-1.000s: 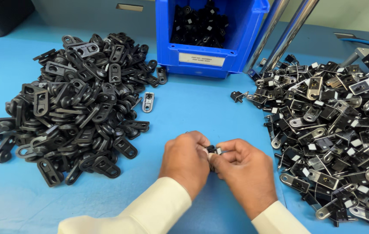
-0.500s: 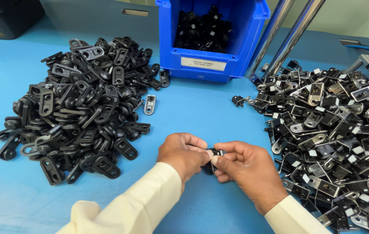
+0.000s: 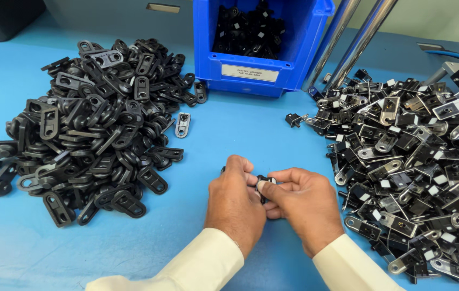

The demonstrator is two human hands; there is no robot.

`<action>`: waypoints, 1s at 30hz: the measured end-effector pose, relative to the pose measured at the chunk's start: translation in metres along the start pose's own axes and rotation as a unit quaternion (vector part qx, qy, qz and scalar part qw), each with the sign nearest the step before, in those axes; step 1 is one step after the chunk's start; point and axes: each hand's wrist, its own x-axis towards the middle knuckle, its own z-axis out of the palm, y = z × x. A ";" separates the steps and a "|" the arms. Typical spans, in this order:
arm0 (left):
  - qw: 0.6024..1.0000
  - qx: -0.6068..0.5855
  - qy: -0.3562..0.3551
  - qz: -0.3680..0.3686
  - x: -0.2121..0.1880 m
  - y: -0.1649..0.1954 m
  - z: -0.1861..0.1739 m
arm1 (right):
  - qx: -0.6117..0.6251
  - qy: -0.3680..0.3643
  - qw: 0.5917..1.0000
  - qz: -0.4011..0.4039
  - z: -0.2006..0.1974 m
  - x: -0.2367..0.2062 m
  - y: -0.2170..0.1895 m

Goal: The person repeatedly picks a black plastic housing from a pile on the left and a metal bracket from a pile on the right, then inserts the bracket into the housing by hand. The assembled units are placed into a blue bin in the center. The process is repeated continuously throughout the clip.

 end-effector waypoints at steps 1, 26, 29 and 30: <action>1.000 -0.012 -0.006 -0.008 0.000 0.000 0.000 | 0.008 -0.002 1.000 0.007 -0.001 0.001 0.002; 0.942 -0.251 -0.156 -0.161 0.001 0.000 -0.024 | 0.058 -0.178 0.977 0.103 -0.039 0.023 0.013; 0.970 -0.136 -0.095 -0.179 -0.001 0.005 -0.021 | 0.034 -0.138 0.984 0.108 -0.029 0.016 0.008; 0.975 -0.117 -0.086 -0.171 -0.001 0.006 -0.020 | 0.023 -0.119 0.987 0.109 -0.024 0.012 0.005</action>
